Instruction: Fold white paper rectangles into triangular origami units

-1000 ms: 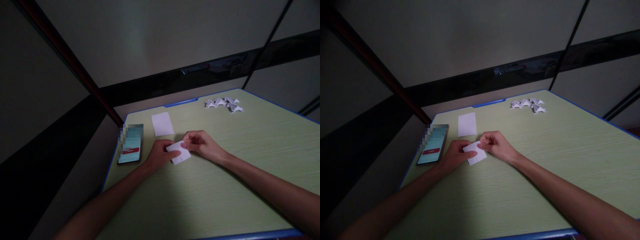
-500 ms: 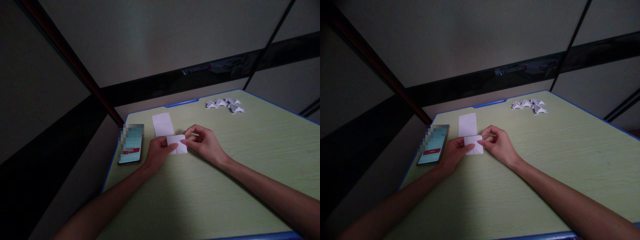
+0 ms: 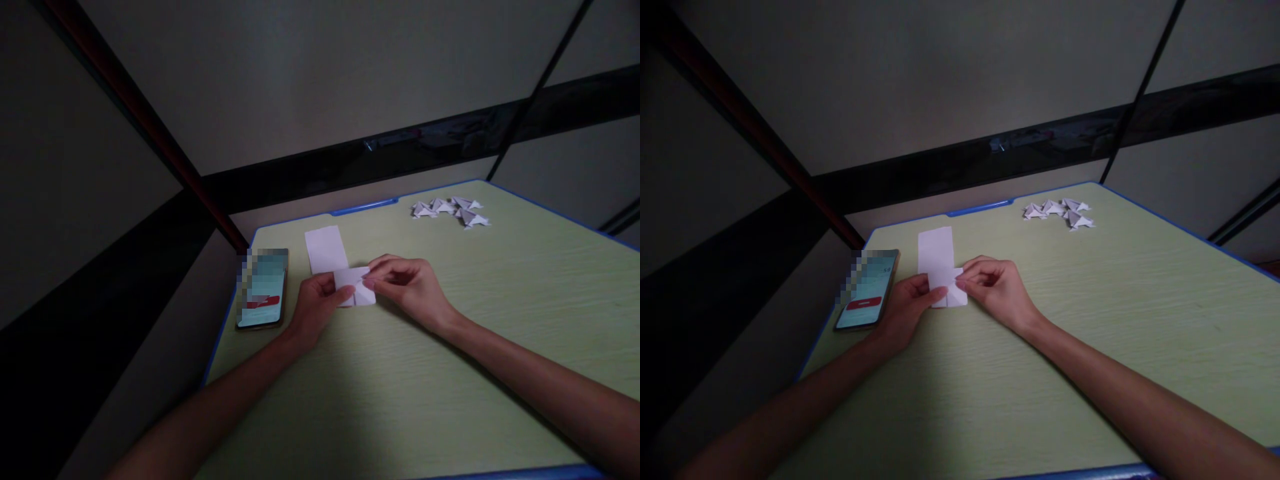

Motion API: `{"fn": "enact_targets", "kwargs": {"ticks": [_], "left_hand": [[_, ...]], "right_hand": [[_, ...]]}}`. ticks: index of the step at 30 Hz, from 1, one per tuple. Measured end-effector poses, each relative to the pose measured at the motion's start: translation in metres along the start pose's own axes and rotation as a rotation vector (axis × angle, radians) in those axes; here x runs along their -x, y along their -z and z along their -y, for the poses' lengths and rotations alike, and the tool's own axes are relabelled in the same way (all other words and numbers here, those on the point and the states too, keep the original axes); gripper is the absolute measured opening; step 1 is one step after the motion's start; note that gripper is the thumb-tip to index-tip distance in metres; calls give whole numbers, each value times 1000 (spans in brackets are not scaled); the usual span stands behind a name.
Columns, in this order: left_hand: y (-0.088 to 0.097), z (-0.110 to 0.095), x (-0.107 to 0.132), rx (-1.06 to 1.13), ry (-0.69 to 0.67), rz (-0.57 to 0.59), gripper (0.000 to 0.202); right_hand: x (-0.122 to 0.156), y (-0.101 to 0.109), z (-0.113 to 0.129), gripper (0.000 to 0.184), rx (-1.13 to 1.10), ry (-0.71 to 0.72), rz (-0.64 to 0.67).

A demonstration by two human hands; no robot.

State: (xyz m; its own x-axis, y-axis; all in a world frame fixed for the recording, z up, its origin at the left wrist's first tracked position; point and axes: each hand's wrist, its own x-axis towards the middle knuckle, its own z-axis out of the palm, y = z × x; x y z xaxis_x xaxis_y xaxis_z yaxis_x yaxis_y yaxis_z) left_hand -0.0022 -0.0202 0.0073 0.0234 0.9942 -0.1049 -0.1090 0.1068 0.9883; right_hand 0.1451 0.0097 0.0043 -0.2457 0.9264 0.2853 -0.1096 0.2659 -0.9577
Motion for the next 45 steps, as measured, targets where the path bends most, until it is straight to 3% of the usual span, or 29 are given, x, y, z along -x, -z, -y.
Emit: {"fn": "enact_targets", "kwargs": {"ticks": [4, 11, 23, 29, 37, 40, 45], "left_hand": [[-3, 0, 2, -14, 41, 36, 26], [0, 4, -1, 38, 57, 35, 22], [-2, 10, -1, 130, 32, 44, 22], [0, 5, -2, 175, 81, 89, 20], [3, 6, -3, 89, 99, 164, 21], [1, 6, -2, 44, 77, 130, 23], [-2, 2, 0, -18, 16, -25, 27]], "right_hand": [[2, 0, 2, 4, 26, 57, -24], [3, 2, 2, 3, 34, 38, 151], [3, 6, 3, 8, 194, 197, 278], [3, 9, 4, 10, 274, 216, 317], [5, 10, 6, 14, 355, 330, 434], [4, 10, 7, 12, 349, 297, 438], [5, 5, 8, 5, 146, 69, 283]]}}
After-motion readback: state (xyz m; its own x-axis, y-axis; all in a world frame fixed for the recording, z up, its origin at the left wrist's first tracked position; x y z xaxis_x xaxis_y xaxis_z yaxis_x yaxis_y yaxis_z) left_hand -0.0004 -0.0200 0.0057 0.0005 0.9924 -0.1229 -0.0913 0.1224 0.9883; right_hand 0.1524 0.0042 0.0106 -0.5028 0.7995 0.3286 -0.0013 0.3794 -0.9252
